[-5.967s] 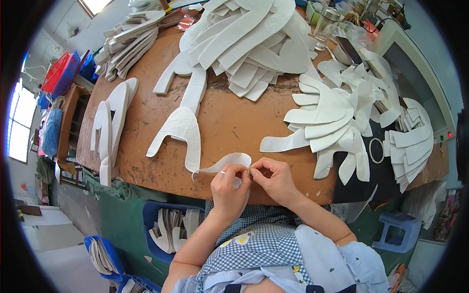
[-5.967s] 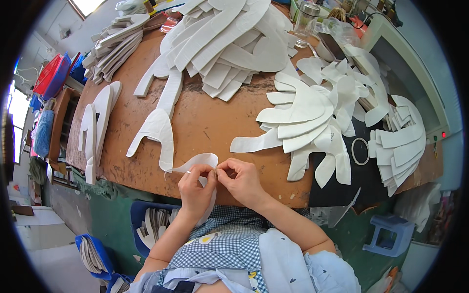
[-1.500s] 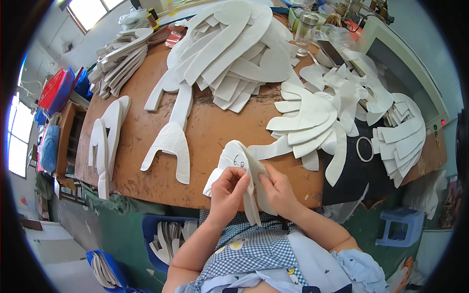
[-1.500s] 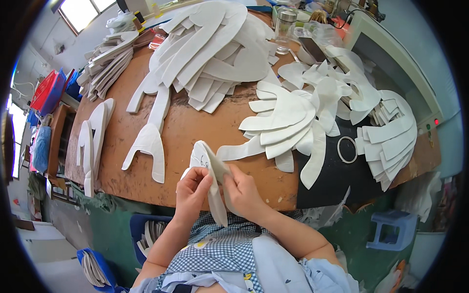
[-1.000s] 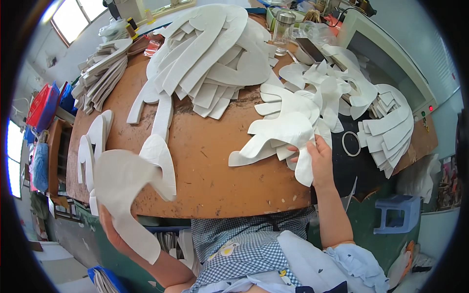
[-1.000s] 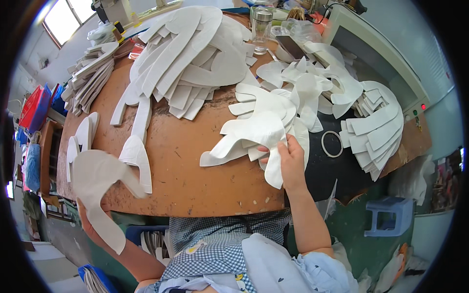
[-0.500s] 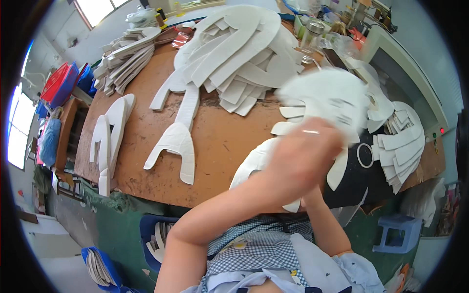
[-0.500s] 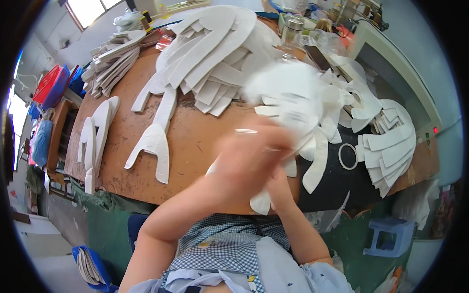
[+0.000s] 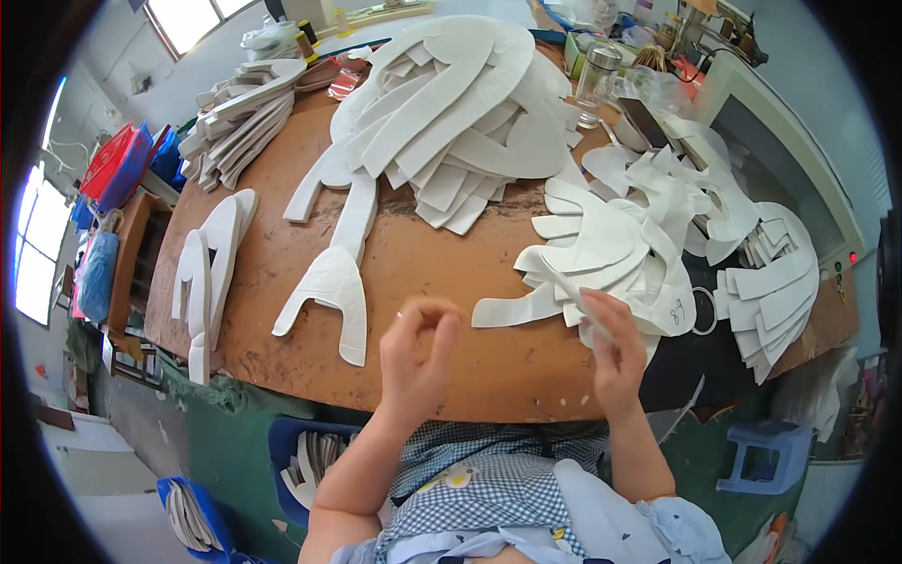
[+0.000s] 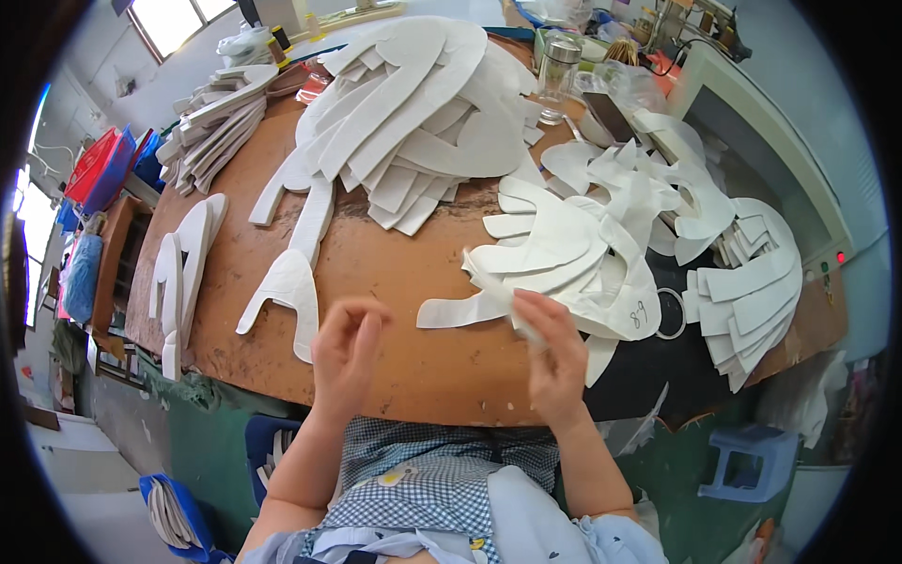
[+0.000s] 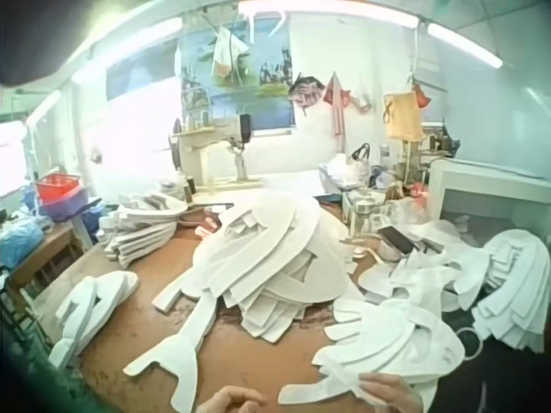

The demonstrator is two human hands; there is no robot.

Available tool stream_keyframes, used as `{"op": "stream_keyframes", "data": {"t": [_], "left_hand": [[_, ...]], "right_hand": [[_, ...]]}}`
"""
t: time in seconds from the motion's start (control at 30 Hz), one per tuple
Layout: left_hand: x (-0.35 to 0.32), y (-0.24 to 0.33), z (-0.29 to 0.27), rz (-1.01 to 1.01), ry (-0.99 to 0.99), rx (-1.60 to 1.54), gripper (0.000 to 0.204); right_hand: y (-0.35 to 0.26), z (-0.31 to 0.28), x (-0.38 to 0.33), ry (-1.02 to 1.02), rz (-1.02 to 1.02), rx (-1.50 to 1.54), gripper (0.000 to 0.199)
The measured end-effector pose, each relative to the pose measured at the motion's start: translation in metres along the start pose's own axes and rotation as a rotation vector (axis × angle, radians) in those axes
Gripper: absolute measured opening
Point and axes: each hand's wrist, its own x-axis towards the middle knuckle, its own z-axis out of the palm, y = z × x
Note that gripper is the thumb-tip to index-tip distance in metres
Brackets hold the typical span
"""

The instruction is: Organizing and preparing white shoe upper components on a workbench.

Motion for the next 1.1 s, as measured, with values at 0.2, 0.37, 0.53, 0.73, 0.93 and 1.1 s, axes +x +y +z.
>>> {"op": "stream_keyframes", "data": {"t": [0.2, 0.37, 0.53, 0.73, 0.93, 1.1], "left_hand": [[-0.022, 0.003, 0.005, -0.394, -0.066, -0.756, 0.036], [-0.029, -0.008, -0.002, -0.473, 0.07, -0.6, 0.037], [-0.037, -0.029, -0.002, -0.468, 0.083, -0.545, 0.034], [-0.051, -0.035, 0.022, -0.531, 0.048, -0.629, 0.037], [-0.065, -0.052, 0.02, -0.541, 0.071, -0.574, 0.04], [-0.063, -0.045, 0.018, -0.598, 0.114, -0.827, 0.04]], "right_hand": [[-0.004, 0.047, 0.0, -0.331, -0.8, -0.712, 0.042], [0.008, 0.054, -0.01, -0.42, -0.781, -0.699, 0.043], [-0.008, 0.065, -0.015, -0.499, -0.599, -0.744, 0.041], [0.027, 0.09, -0.019, -0.443, -0.564, -0.863, 0.024], [0.037, 0.101, -0.026, -0.492, -0.616, -0.842, 0.01], [0.039, 0.103, -0.024, -0.449, -0.557, -0.775, 0.01]]}}
